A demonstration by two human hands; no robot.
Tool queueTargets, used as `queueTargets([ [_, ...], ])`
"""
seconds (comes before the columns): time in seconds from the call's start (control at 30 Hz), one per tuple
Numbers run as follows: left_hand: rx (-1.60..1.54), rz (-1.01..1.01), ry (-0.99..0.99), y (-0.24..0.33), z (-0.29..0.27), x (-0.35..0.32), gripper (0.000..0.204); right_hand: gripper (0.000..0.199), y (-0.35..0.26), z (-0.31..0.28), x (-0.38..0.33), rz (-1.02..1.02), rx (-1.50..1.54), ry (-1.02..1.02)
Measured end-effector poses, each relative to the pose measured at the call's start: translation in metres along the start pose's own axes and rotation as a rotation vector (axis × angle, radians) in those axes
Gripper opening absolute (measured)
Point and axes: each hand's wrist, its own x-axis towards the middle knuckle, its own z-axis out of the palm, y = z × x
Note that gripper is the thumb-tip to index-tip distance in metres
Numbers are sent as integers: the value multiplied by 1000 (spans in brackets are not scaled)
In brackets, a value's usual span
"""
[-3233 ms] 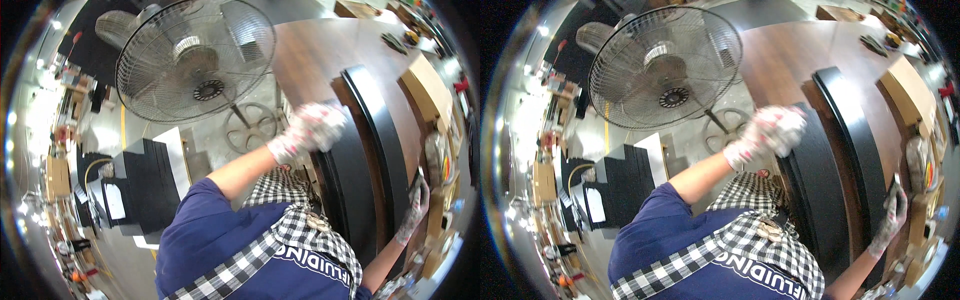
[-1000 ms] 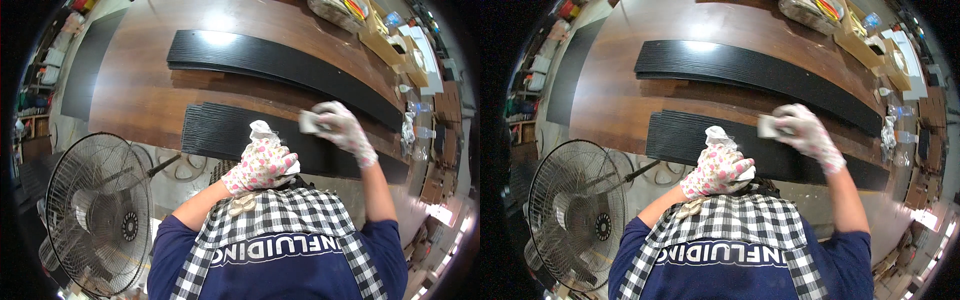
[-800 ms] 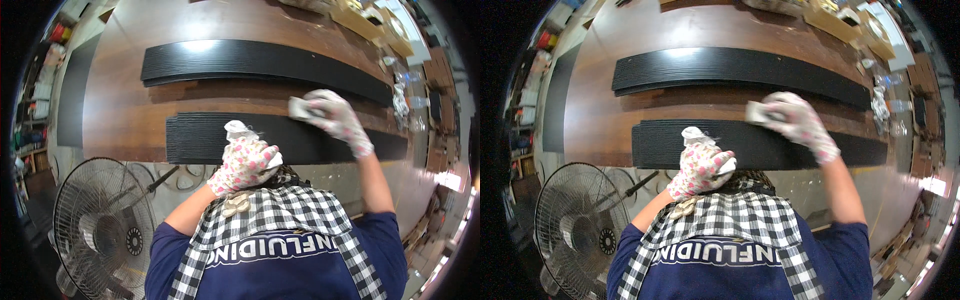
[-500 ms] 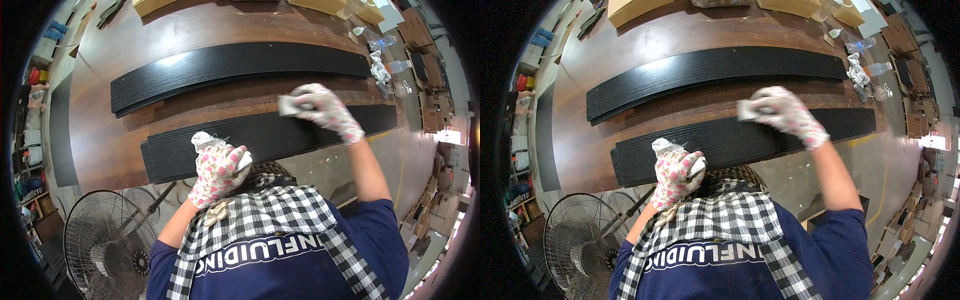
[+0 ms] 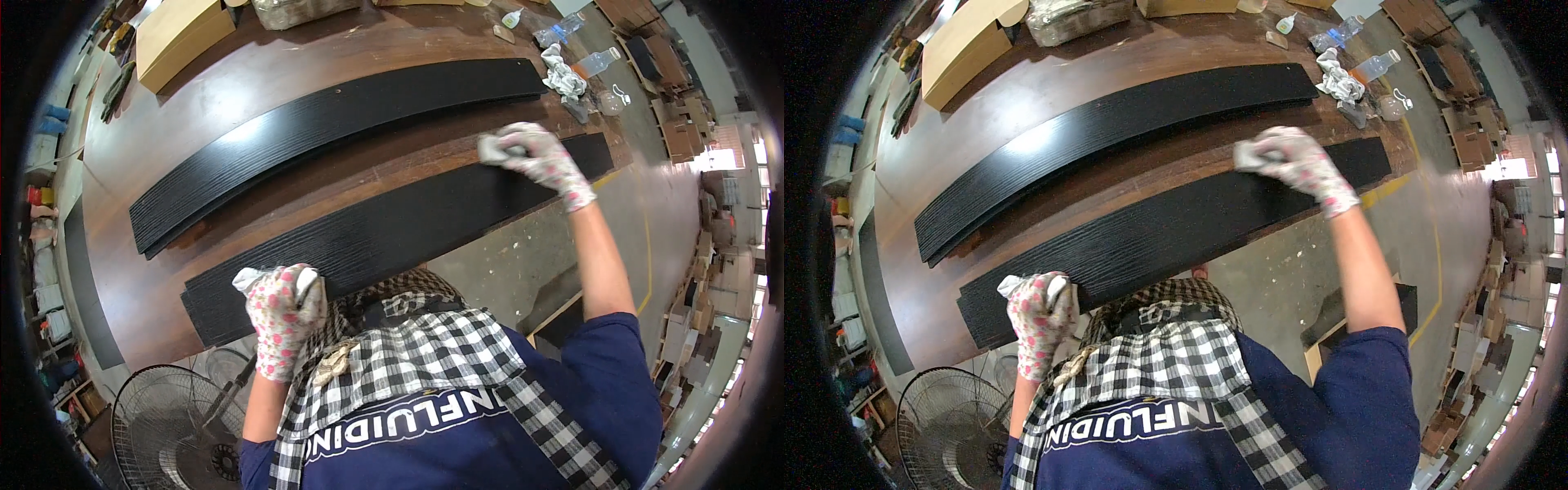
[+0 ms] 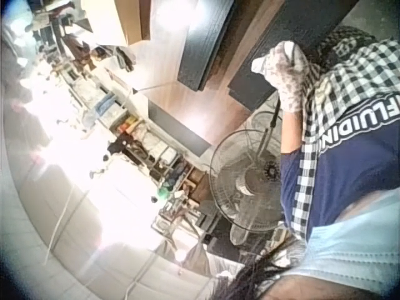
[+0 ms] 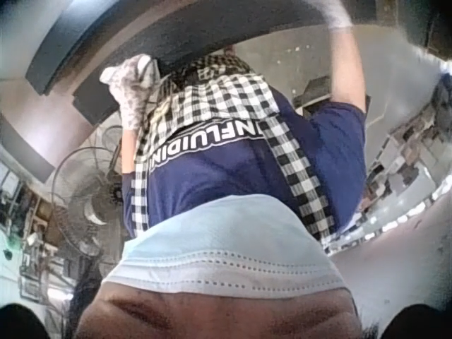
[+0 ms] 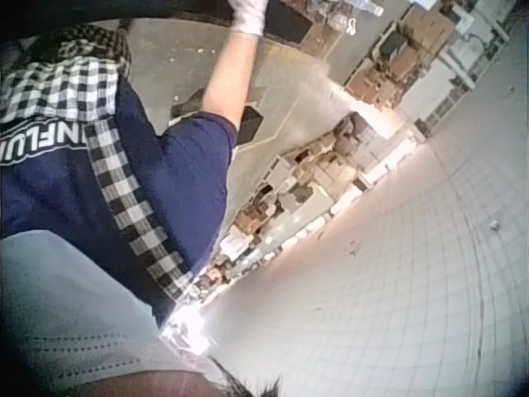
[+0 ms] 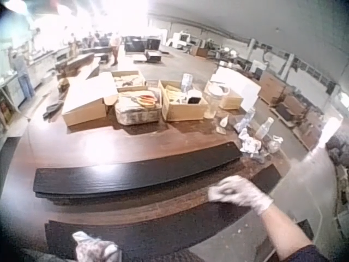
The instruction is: Sanding the surface and edges of black wooden furniture panels using a sanding block and a cloth.
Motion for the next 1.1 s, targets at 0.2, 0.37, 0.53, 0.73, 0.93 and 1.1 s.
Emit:
queueTargets([
  [0.2, 49, 131, -13, 80, 43, 48, 29, 31, -36, 13, 32, -242, 280, -69],
  [0.37, 213, 88, 100, 100, 100, 78, 31, 29, 0, 3, 28, -377, 187, -151],
  [0.53, 214, 75, 138, 103, 104, 81, 26, 34, 175, -74, -42, -7, 35, -95],
  [0.73, 238, 38, 136, 102, 103, 78, 25, 23, 92, -23, -5, -417, 289, -37],
  [0.93, 227, 13, 157, 89, 104, 71, 32, 27, 242, -80, -69, -37, 118, 70],
  [1.1, 178, 59, 162, 101, 105, 83, 27, 35, 280, -127, -95, 324, -107, 86],
])
